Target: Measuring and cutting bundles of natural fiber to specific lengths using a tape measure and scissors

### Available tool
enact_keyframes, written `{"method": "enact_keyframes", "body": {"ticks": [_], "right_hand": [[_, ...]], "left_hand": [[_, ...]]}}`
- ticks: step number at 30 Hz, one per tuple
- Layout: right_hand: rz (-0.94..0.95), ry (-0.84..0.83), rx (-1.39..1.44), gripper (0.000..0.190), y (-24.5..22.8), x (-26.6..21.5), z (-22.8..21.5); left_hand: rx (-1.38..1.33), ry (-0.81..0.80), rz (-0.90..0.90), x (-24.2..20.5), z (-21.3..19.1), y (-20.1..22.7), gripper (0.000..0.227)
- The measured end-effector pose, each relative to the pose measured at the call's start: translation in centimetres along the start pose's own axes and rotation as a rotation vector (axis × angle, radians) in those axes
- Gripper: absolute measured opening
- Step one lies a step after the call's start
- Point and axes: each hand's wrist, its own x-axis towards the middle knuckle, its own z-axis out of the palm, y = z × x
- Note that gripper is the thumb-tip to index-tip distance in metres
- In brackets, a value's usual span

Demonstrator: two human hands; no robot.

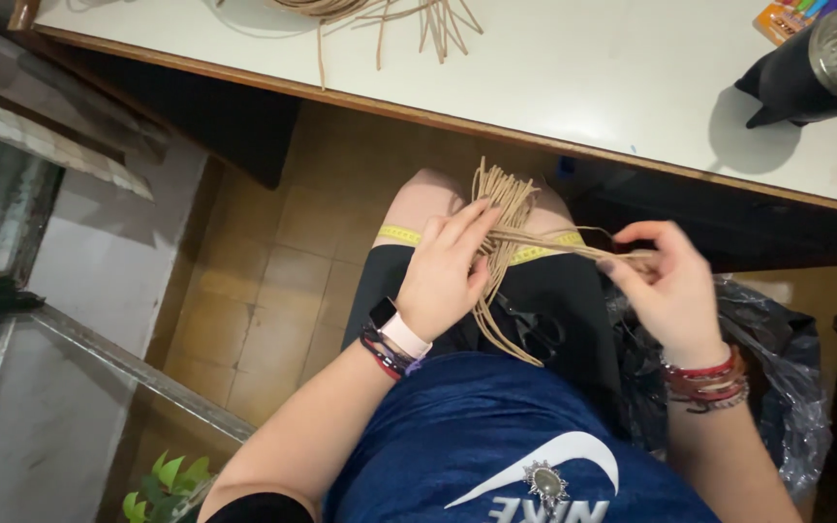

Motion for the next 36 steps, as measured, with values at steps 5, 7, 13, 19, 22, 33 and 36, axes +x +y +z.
{"method": "enact_keyframes", "body": {"ticks": [5, 7, 13, 19, 22, 33, 36], "right_hand": [[0.011, 0.111, 0.113, 0.026, 0.8, 0.1, -1.4], [0.02, 0.11, 0.118, 0.024, 1.3, -0.5, -1.7], [-0.445, 0.206, -1.016, 0.034, -0.4, -1.0, -1.3], [-0.639, 0.062, -1.104, 0.063, -3.6, 0.3, 6.5], [-0.468, -0.075, -0.893, 0.034, -1.5, 2.6, 8.8], [-0.264, -0.194, -0.469, 0.028, -3.1, 1.4, 5.6], [-0.231, -0.196, -0.352, 0.028, -1.9, 1.4, 5.5]], "left_hand": [[0.082, 0.016, 0.095, -0.3, 0.5, 0.2, 0.054], [0.103, 0.033, 0.106, -0.9, 0.7, 0.4, 0.051], [0.082, 0.066, -0.042, -0.9, 0.8, -1.2, 0.058], [0.16, 0.049, 0.02, -0.5, 1.9, 1.1, 0.06], [0.262, 0.096, 0.001, 0.0, 1.6, 2.2, 0.061], [0.081, -0.222, -0.368, 2.5, 0.1, 2.8, 0.088], [0.032, -0.223, -0.386, 2.6, 0.2, 2.7, 0.084]]}}
